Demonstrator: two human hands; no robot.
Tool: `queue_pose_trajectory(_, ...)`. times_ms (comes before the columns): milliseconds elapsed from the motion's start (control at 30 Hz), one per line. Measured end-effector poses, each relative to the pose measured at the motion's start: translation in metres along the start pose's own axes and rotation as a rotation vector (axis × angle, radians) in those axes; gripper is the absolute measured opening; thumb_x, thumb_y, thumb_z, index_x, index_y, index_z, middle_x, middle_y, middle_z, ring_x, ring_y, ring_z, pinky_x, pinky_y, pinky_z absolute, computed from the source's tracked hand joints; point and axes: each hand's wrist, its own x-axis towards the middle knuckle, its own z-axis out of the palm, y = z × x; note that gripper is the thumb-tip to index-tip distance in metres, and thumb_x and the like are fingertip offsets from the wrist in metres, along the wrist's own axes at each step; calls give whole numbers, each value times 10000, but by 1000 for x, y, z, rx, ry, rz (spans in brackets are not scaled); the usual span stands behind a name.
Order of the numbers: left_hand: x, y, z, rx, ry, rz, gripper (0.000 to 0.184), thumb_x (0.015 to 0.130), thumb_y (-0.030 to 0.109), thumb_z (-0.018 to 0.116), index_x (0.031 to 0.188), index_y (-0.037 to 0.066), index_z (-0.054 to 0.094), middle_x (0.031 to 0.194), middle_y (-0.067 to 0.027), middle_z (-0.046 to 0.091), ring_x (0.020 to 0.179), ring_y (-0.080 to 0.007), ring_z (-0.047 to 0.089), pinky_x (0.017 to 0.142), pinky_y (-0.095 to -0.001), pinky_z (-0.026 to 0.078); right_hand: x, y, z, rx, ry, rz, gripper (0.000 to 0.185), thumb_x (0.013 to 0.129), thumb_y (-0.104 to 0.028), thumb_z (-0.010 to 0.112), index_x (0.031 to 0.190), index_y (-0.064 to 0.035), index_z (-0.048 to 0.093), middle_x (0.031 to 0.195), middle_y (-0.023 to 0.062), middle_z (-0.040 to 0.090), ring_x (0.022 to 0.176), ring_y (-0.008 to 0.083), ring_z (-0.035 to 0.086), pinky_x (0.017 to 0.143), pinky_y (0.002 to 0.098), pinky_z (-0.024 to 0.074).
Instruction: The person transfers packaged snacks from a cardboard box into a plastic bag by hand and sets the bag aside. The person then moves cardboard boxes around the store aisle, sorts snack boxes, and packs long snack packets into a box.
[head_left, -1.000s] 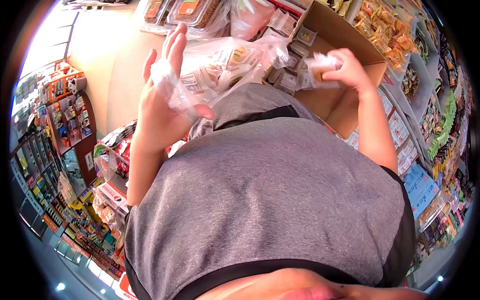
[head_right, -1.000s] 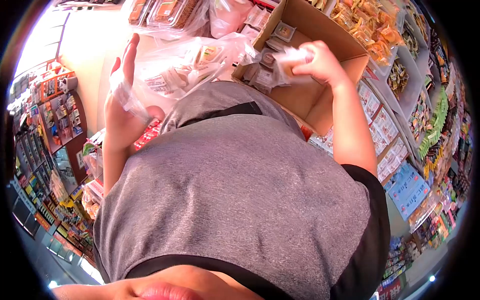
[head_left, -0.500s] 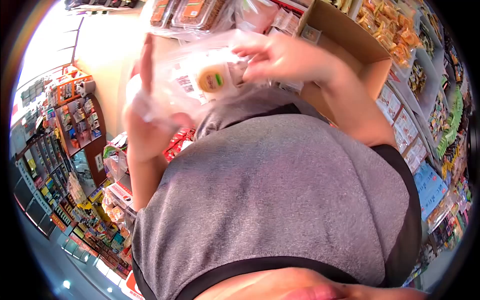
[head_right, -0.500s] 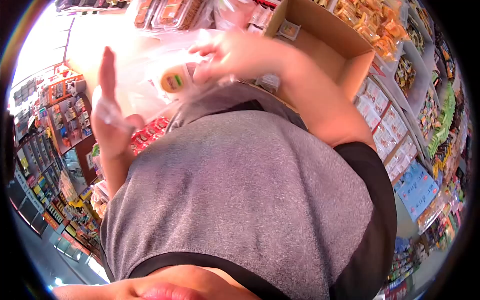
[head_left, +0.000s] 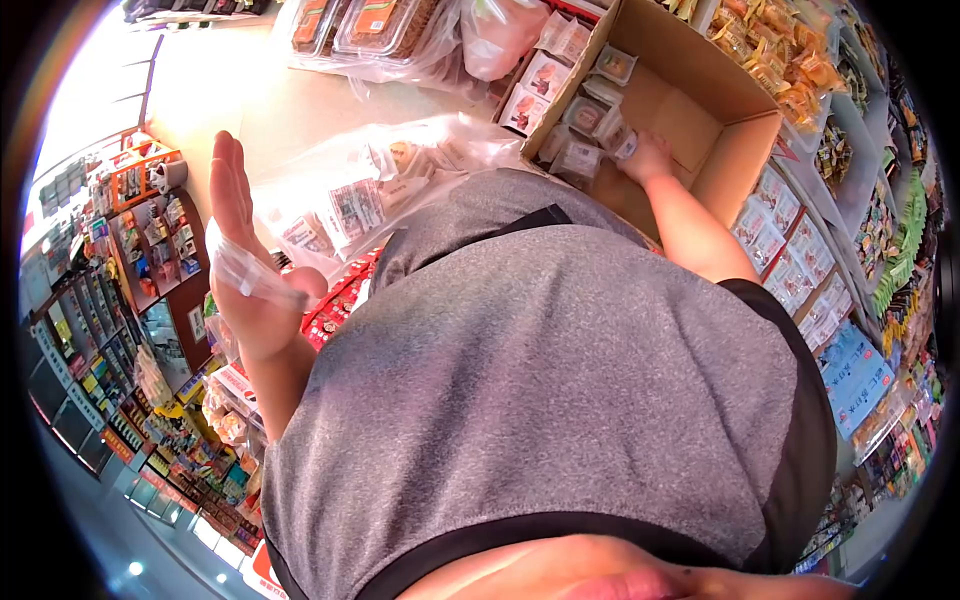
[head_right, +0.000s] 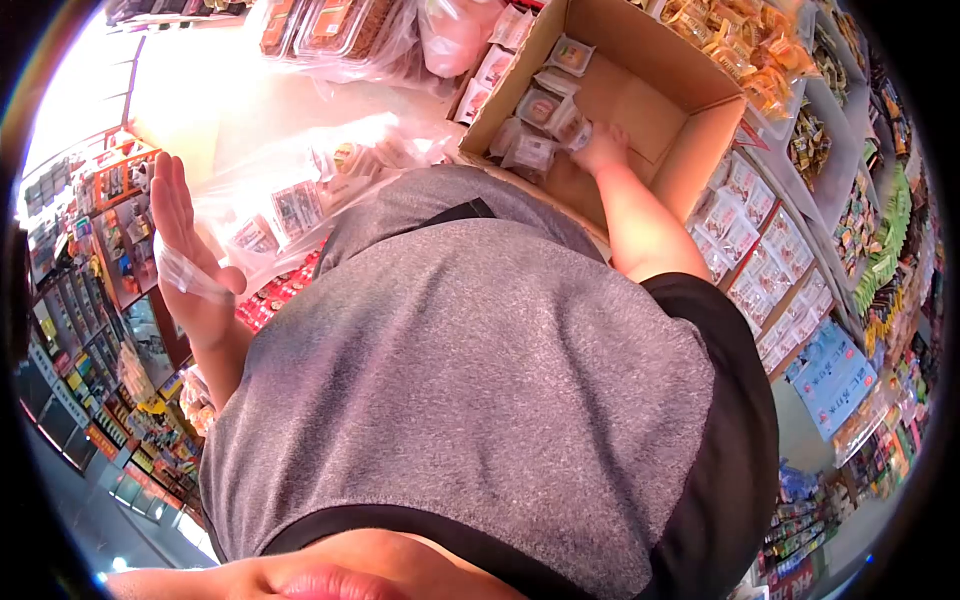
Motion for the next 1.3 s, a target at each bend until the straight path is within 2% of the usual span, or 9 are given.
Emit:
queue_pose_trajectory(133,1,3,-1,-9,12,13,1127,694,612,721,1479,-38,239,1529,-224,264,1429,-354,241,1174,-477,164,18,6,14,147,246,-183,803,662,-247,760,1354,-48,404,1337,220,457,1267,398,419,1088,413,335)
queue_pose_trajectory(333,-2,9,-2,25,-18,-56,1197,651,649,722,1480,-51,217,1532,-240,252,1434,-341,237,1171,-468,160,38,-29,40,382,263,-126,889,629,-192,785,1395,-25,365,1356,222,460,1286,389,418,1085,421,349)
queue_pose_trajectory(433,3,6,4,6,-66,-18,1178,656,631,728,1473,-56,231,1528,-224,267,1427,-338,254,1174,-474,162,52,-11,23,643,-135,-174,962,617,-170,823,1427,-5,331,1399,202,455,1304,342,430,1078,401,363)
queue_pose_trajectory(667,16,14,20,47,-130,28,1144,665,621,702,1446,-96,272,1512,-229,315,1401,-327,316,1137,-438,232,34,-8,-25,980,-554,-81,858,728,-50,753,1467,-61,318,1321,134,539,1208,255,517,1029,361,399)
queue_pose_trajectory(767,20,12,19,132,-152,85,1129,678,654,670,1434,-99,302,1476,-243,373,1383,-321,358,1119,-433,248,36,-4,-20,1025,-773,-251,813,768,-75,721,1474,-61,317,1330,114,535,1198,235,519,1025,362,399)
queue_pose_trajectory(1000,21,6,16,172,-180,153,1095,706,626,678,1441,-91,297,1461,-252,392,1360,-309,409,1126,-429,219,11,-14,-11,719,-778,69,745,814,-149,731,1456,-88,358,1287,57,562,1139,201,549,952,388,449)
queue_pose_trajectory(1067,22,4,19,174,-177,153,1092,707,623,679,1443,-87,296,1466,-250,386,1360,-306,410,1128,-433,212,14,7,28,1208,-931,78,732,821,-199,742,1442,-99,367,1277,77,561,1123,221,556,943,412,457)
queue_pose_trajectory(1233,22,-1,18,205,-218,132,1082,699,620,682,1455,-53,298,1478,-220,386,1365,-303,404,1131,-439,204,-27,-50,-24,762,-721,112,852,760,-234,783,1454,-46,326,1377,132,482,1254,237,439,972,430,411)
queue_pose_trajectory(1300,26,2,14,232,-245,94,1086,687,624,686,1461,-33,299,1485,-205,383,1370,-301,398,1130,-445,205,5,-28,-9,812,-643,31,797,762,-224,767,1422,-26,366,1327,122,519,1195,229,485,948,400,428)
